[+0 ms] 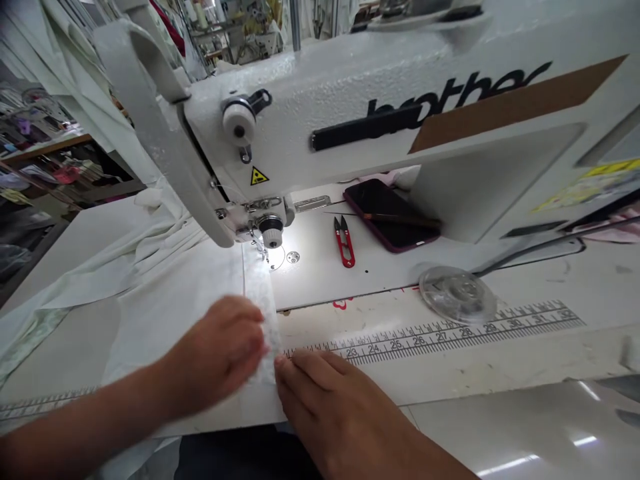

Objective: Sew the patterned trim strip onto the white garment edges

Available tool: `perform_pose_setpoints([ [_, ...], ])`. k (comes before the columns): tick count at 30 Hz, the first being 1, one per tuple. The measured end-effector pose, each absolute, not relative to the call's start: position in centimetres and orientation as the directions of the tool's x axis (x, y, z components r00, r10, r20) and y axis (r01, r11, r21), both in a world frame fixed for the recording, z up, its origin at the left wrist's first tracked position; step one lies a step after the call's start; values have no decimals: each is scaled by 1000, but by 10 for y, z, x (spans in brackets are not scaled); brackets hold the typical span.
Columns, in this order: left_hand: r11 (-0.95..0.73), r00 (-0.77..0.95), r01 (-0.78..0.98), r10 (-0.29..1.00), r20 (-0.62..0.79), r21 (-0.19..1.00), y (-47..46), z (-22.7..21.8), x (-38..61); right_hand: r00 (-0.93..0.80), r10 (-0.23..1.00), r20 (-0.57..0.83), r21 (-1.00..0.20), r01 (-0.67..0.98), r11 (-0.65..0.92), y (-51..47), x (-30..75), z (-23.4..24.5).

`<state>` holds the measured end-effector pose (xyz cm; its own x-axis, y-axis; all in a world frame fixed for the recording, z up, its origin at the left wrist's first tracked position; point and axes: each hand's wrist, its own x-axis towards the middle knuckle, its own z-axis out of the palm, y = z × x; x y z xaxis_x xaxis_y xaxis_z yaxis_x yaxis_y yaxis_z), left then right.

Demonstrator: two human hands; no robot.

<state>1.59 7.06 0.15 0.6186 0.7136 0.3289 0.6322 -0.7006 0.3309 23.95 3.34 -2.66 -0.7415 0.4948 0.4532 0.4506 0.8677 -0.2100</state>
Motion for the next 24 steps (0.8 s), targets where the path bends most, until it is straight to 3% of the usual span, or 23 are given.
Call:
perform_pose_setpoints([
  [5, -810, 738, 501, 583, 340, 304, 31, -6, 21, -779, 532, 332, -269, 463, 845, 24, 247, -40],
  [10, -826, 755, 490, 561, 339, 277, 39, -8, 17, -777, 572, 262, -352, 475, 806, 28, 245, -31],
  [24, -849, 764, 475, 528, 371, 230, 98, -7, 0, -764, 614, 196, -413, 504, 759, 92, 223, -7],
])
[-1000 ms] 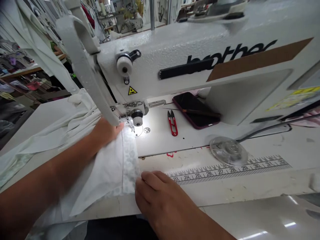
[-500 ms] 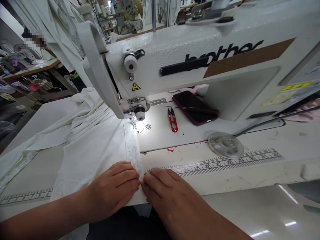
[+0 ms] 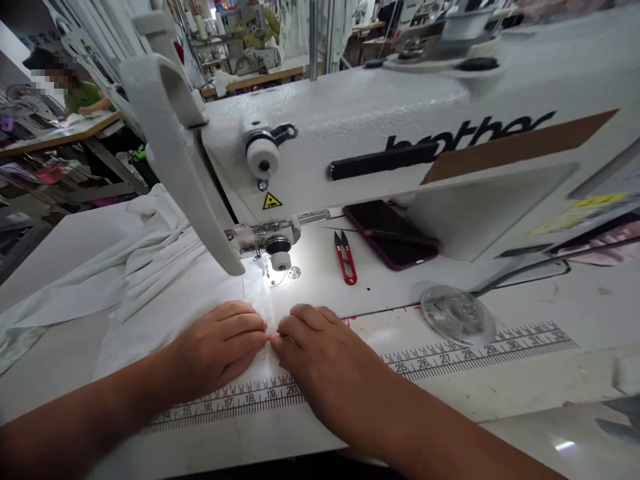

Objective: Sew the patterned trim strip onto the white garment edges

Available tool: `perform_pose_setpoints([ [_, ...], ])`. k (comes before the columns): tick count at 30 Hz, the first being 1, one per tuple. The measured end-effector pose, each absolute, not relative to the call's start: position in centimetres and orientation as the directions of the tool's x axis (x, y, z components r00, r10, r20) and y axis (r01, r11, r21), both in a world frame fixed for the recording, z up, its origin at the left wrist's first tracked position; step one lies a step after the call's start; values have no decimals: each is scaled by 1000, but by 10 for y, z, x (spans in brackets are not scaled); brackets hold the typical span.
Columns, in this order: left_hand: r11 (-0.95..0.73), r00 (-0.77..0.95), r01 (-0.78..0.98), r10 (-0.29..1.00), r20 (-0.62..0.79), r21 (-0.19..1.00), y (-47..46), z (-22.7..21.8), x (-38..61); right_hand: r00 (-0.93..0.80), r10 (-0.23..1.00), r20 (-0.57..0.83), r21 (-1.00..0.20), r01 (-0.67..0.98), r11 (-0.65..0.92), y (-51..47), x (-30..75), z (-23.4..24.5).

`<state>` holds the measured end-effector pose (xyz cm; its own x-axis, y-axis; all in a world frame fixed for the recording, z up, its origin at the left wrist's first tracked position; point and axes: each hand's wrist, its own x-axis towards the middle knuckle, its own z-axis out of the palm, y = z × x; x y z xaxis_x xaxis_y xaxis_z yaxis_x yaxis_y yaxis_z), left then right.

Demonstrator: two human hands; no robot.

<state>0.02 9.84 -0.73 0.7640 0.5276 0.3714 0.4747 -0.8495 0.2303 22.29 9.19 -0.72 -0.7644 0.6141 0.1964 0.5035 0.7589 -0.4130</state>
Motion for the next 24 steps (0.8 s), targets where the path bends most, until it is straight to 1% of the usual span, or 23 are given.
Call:
perform_pose_setpoints([
  [3, -850, 759, 474, 527, 382, 230, 113, -10, -5, -766, 610, 202, -402, 503, 765, 107, 218, -4],
  [7, -855, 745, 467, 517, 422, 225, 133, -11, -10, -772, 600, 211, -346, 515, 784, 128, 212, 2],
  [10, -850, 758, 469, 527, 384, 240, 149, -10, -14, -775, 604, 187, -315, 535, 784, 140, 206, 5],
  [12, -845, 762, 491, 535, 365, 213, 160, -11, -17, -755, 617, 221, -298, 550, 780, 145, 203, 3],
  [14, -846, 760, 507, 529, 377, 163, 170, -13, -20, -717, 644, 267, -307, 571, 762, 148, 203, -2],
  [17, -818, 743, 561, 565, 359, 125, 179, -15, -23, -674, 697, 244, -364, 603, 710, 147, 204, -10],
  [20, -772, 714, 622, 627, 312, 129, 182, -18, -24, -643, 726, 244, -374, 628, 682, 145, 207, -12],
  [22, -764, 701, 631, 636, 322, 137, 182, -20, -25, -631, 728, 268, -368, 631, 683, 143, 207, -11],
  [24, -759, 692, 635, 641, 332, 142, 181, -23, -25, -630, 727, 273, -390, 618, 683, 143, 207, -10],
])
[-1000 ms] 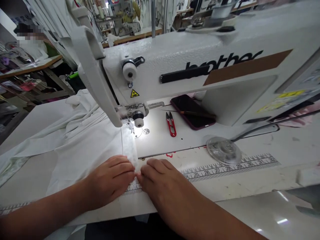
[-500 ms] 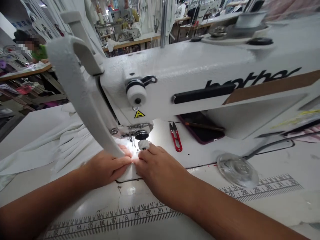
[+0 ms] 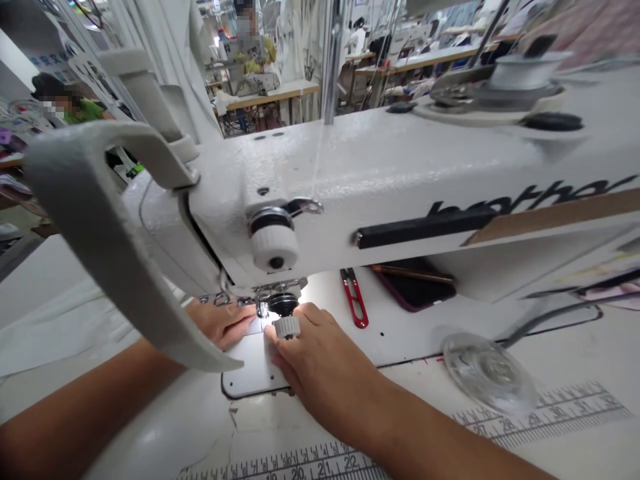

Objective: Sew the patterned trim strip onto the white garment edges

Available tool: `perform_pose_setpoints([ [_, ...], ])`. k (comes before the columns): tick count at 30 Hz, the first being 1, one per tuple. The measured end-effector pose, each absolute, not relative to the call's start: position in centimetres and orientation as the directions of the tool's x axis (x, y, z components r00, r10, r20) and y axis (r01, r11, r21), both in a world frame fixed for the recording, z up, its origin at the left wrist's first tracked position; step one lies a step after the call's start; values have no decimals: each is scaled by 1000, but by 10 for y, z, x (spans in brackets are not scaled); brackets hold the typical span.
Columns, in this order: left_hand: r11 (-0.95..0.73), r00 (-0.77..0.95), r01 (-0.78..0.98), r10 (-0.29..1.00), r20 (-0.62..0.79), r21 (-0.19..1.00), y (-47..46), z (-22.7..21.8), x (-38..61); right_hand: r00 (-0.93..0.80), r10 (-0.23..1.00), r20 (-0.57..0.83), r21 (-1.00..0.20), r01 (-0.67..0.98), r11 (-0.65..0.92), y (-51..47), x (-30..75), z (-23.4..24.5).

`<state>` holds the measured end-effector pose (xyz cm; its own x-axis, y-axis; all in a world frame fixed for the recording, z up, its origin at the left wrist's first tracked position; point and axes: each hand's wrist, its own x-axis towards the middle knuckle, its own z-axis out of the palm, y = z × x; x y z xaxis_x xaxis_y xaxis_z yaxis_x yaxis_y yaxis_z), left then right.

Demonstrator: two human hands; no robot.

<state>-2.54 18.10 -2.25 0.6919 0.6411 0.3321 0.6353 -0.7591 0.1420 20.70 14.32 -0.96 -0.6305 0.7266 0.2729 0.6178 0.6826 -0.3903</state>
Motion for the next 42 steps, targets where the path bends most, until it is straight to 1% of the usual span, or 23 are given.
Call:
perform_pose_setpoints([
  [4, -751, 683, 648, 646, 342, 125, 182, -26, -26, -638, 731, 241, -450, 594, 667, 143, 207, -8],
  [10, -735, 666, 666, 663, 341, 128, 185, -30, -25, -641, 747, 174, -473, 611, 635, 142, 207, -5],
  [14, -718, 637, 682, 675, 372, 136, 184, -32, -24, -642, 744, 185, -499, 591, 634, 143, 208, -4],
  [18, -715, 631, 690, 669, 391, 111, 185, -33, -25, -654, 741, 151, -526, 582, 620, 144, 210, -4],
  [27, -727, 648, 676, 662, 377, 115, 182, -27, -22, -656, 750, 80, -530, 609, 590, 145, 207, 3],
  [30, -722, 643, 683, 666, 377, 111, 181, -24, -21, -656, 750, 85, -531, 607, 591, 146, 208, 3],
  [33, -718, 631, 684, 670, 391, 128, 181, -23, -20, -659, 741, 126, -536, 584, 610, 146, 210, 1],
  [36, -727, 635, 670, 666, 391, 149, 182, -22, -21, -666, 729, 162, -506, 578, 641, 144, 209, 0],
  [40, -730, 619, 657, 664, 420, 187, 181, -19, -20, -696, 693, 188, -358, 608, 708, 143, 207, 3],
  [42, -738, 606, 644, 653, 455, 202, 180, -18, -20, -675, 708, 205, -282, 652, 704, 147, 213, 6],
])
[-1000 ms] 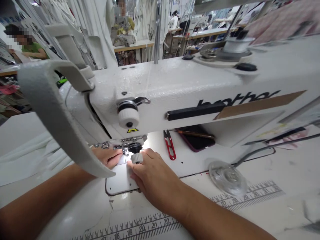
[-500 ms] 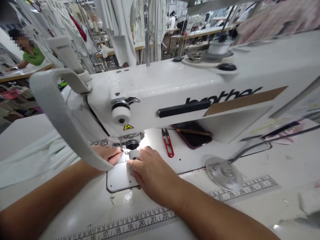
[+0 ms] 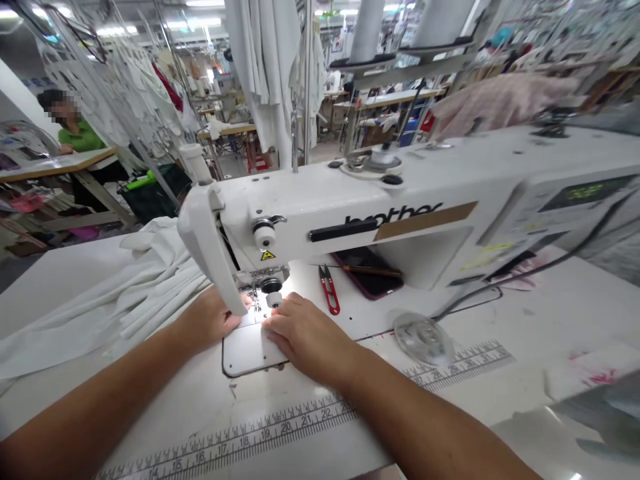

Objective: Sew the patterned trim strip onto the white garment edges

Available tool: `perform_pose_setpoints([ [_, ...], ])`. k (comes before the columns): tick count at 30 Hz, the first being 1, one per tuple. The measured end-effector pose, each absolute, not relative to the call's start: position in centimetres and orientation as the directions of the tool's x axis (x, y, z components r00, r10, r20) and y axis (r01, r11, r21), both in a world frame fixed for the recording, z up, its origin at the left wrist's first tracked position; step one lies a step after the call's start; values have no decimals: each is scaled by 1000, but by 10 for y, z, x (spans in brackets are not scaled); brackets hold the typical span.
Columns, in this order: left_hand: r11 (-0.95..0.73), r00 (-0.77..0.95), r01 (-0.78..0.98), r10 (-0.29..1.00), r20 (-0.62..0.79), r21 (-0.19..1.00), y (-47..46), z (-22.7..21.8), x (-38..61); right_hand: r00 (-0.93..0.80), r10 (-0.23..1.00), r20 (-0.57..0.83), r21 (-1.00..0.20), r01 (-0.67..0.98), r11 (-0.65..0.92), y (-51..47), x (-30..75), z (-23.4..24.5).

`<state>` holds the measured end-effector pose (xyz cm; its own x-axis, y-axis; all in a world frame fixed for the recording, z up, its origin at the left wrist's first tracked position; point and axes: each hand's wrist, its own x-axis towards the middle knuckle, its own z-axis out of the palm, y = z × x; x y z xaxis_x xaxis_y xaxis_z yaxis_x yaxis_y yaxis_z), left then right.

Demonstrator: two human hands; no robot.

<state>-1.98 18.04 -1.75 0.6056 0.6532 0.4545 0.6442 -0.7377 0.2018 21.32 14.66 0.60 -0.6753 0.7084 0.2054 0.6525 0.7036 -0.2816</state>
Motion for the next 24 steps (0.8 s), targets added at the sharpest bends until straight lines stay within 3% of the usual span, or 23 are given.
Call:
perform_pose_setpoints([
  [3, -746, 606, 630, 647, 464, 216, 178, -16, -20, -514, 813, 276, -161, 809, 566, 158, 240, 13],
  [7, -723, 583, 656, 669, 461, 218, 174, -15, -23, -200, 917, 345, -21, 975, 221, 175, 283, 19],
  [10, -686, 544, 696, 697, 467, 214, 169, -15, -30, -158, 938, 310, 75, 987, 142, 177, 292, 17],
  [14, -576, 422, 793, 754, 504, 199, 153, -21, -51, -203, 937, 284, 141, 976, 169, 170, 278, 11],
  [19, -382, 237, 889, 856, 459, 253, 91, -18, -83, -242, 919, 310, 109, 970, 219, 159, 274, 14],
  [24, -280, 201, 779, 959, 200, 561, -16, 12, -90, -552, 789, 270, -56, 809, 586, 102, 224, 25],
])
